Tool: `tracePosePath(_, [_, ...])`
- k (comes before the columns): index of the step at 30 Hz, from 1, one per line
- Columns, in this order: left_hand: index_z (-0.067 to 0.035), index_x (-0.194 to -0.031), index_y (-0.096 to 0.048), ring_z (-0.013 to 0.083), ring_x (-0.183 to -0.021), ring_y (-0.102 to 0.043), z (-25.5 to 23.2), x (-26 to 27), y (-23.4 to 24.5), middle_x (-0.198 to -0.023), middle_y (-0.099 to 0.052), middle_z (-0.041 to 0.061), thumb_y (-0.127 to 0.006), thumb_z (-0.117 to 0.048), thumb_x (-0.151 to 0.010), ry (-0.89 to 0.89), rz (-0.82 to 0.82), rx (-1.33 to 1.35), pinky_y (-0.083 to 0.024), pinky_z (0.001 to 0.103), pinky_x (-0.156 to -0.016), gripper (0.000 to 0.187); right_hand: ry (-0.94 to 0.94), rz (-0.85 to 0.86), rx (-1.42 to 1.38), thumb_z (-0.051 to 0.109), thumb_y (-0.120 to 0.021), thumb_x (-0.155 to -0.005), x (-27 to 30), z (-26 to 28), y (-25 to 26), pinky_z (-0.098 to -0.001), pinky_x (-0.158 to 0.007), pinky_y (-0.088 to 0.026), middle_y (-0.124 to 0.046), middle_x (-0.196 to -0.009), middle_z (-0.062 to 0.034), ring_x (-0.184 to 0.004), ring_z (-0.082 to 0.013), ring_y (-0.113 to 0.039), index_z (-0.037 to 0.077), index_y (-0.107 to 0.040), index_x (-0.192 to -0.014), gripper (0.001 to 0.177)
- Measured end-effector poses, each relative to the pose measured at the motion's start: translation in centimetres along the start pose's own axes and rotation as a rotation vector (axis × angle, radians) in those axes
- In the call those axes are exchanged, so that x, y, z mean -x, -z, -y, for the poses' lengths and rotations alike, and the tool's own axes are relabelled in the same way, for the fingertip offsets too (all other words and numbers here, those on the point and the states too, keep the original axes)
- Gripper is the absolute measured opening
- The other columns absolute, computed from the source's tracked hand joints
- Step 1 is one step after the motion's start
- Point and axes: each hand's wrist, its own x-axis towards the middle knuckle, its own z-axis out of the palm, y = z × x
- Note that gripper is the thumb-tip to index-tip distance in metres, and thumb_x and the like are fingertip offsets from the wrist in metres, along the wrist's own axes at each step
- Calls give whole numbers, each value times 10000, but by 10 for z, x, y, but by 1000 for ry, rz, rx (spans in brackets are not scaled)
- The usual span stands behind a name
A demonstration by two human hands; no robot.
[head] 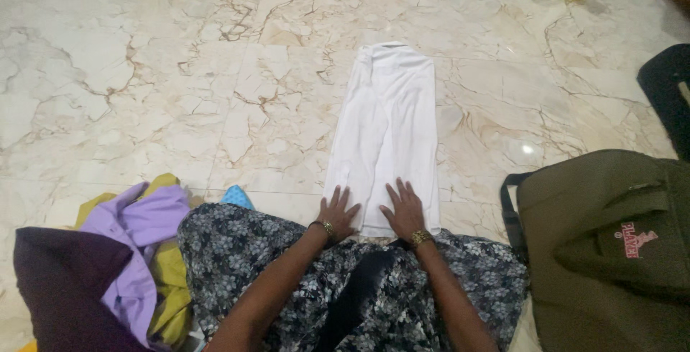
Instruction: The person folds a white shirt on the floor, smoothing the fabric and folding the sleeves inward before folding the body of the shirt.
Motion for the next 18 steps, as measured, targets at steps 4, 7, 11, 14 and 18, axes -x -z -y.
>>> tracePosePath(4, [-242, -1631, -189, 467, -1542, 31, 6, 2, -12, -1674, 62, 232, -584, -537, -946, 157, 198, 153, -181, 728, -1164, 844, 202, 67, -140, 480, -486, -1033, -38, 56, -44, -539, -1187, -253, -285, -1642, -208, -1510, -397, -246, 51, -437, -1521, 652])
tracePosePath(7, [-157, -1572, -307, 494, -1479, -143, -3, -20, -32, -1622, -120, 246, -581, -470, -965, 102, 137, 66, -282, 687, -1121, 736, 247, 122, -194, 461, -486, -1025, -70, 78, -80, -498, -1196, -286, -316, -1638, -200, -1511, -404, -270, 25, -457, -1489, 638])
tracePosePath(11, [-81, -1460, -507, 477, -1368, -460, 14, -26, -49, -1537, -391, 249, -587, -380, -960, 190, 6, 259, -490, 567, -1049, 588, 281, -66, -348, 345, -581, -1004, -91, 83, -96, -488, -1159, -360, -472, -1551, -210, -1456, -422, -379, 19, -585, -1371, 490])
tracePosePath(14, [-56, -1227, -679, 381, -1168, -646, 50, -27, -42, -1280, -599, 230, -559, -358, -1017, 262, -201, 427, -542, 462, -1001, 387, 145, -197, -387, 260, -689, -913, -78, 92, -75, -482, -1039, -448, -610, -1293, -190, -1225, -394, -528, 28, -667, -1221, 387])
tracePosePath(18, [-71, -1153, -696, 351, -1120, -670, 70, -30, -26, -1233, -649, 190, -647, -228, -897, 636, -176, 475, -578, 445, -908, 304, 109, -30, -352, 262, -791, -811, -41, 110, -27, -446, -867, -490, -619, -979, -93, -967, -295, -575, 86, -691, -1046, 310])
